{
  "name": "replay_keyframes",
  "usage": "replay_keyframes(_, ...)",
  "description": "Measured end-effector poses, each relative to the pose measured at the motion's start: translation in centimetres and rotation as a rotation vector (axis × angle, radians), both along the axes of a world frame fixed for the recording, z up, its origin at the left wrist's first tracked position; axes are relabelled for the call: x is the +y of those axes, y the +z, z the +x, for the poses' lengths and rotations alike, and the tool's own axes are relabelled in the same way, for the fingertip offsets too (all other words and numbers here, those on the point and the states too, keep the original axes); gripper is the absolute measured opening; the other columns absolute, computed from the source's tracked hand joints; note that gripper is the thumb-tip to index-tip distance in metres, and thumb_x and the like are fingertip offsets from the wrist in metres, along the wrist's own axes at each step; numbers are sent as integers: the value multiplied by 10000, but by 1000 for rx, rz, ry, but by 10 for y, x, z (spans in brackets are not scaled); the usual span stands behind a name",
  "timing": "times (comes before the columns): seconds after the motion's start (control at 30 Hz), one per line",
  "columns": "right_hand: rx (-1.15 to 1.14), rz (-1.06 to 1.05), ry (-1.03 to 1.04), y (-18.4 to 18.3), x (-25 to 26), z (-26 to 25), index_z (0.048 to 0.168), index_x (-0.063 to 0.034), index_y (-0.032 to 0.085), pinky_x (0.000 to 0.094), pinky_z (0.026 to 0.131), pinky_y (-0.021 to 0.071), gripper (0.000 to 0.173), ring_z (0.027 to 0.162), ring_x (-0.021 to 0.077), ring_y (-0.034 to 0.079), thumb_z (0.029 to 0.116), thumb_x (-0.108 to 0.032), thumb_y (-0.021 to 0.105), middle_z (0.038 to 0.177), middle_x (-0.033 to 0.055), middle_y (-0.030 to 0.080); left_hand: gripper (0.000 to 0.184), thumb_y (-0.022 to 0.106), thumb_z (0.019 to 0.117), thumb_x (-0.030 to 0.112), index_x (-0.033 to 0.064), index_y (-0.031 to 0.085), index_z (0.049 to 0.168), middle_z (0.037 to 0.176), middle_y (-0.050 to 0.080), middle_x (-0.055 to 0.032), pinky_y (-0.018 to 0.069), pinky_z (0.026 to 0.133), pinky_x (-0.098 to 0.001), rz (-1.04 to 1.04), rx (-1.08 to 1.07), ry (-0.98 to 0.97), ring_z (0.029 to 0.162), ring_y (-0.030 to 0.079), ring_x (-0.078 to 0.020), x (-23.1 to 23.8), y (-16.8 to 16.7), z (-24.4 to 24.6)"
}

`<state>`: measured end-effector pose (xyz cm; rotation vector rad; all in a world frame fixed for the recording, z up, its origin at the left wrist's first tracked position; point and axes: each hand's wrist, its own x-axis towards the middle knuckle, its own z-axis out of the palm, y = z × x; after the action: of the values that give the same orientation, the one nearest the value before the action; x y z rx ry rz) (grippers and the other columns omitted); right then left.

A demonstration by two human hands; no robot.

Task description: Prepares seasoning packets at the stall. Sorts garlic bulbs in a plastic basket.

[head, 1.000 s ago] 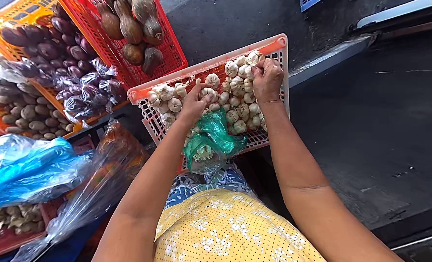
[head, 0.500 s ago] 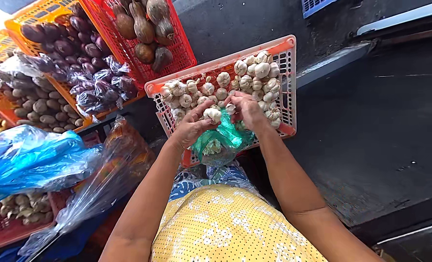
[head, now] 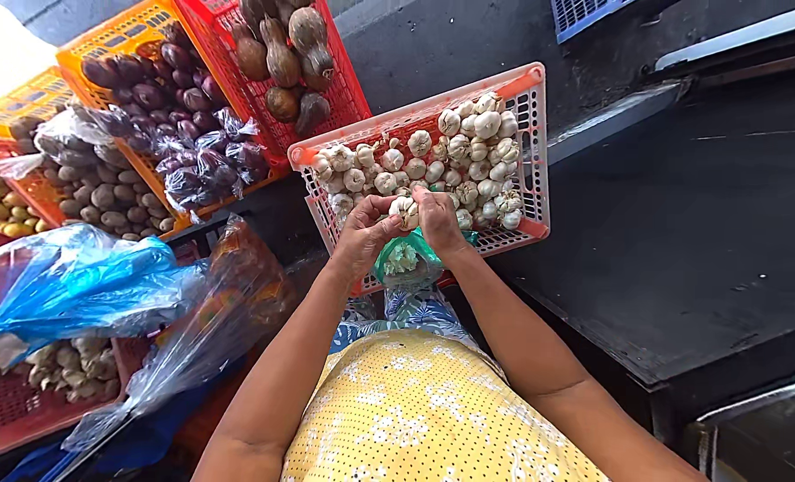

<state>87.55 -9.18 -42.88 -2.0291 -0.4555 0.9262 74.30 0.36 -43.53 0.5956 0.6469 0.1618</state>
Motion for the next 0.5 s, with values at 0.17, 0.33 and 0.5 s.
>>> replay_keyframes(0.17, 31, 80, 88, 18, 1, -4, 799, -7, 619, 341, 598, 497, 492, 601, 127, 567, 1112, -276, 351, 658, 49, 558, 331, 551, 1016, 43, 141, 605, 1327, 1228, 676, -57, 582, 937, -375, -40, -67, -55, 1028, 696, -178, 10, 27, -9)
replay_keyframes(0.33, 159, 63, 145, 32, -9, -6, 1117, 34, 619, 342, 617, 519, 351, 659, 145, 588, 1105, -216, 373, 826, 99, 624, 377, 531, 1008, 40, 90, 560, 1380, 1258, 649, -96, 597, 904, -417, 69, -109, -204, 1043, 687, -220, 28, 38, -12)
replay_keyframes(0.5, 426, 156, 107, 41, -20, -5, 1104, -42, 599, 252, 420, 390, 311, 476, 95, 436, 1109, -206, 335, 717, 18, 519, 309, 632, 954, 14, 51, 531, 1243, 1156, 657, -99, 609, 858, -399, 385, -46, -246, 963, 694, -206, 35, 37, -19)
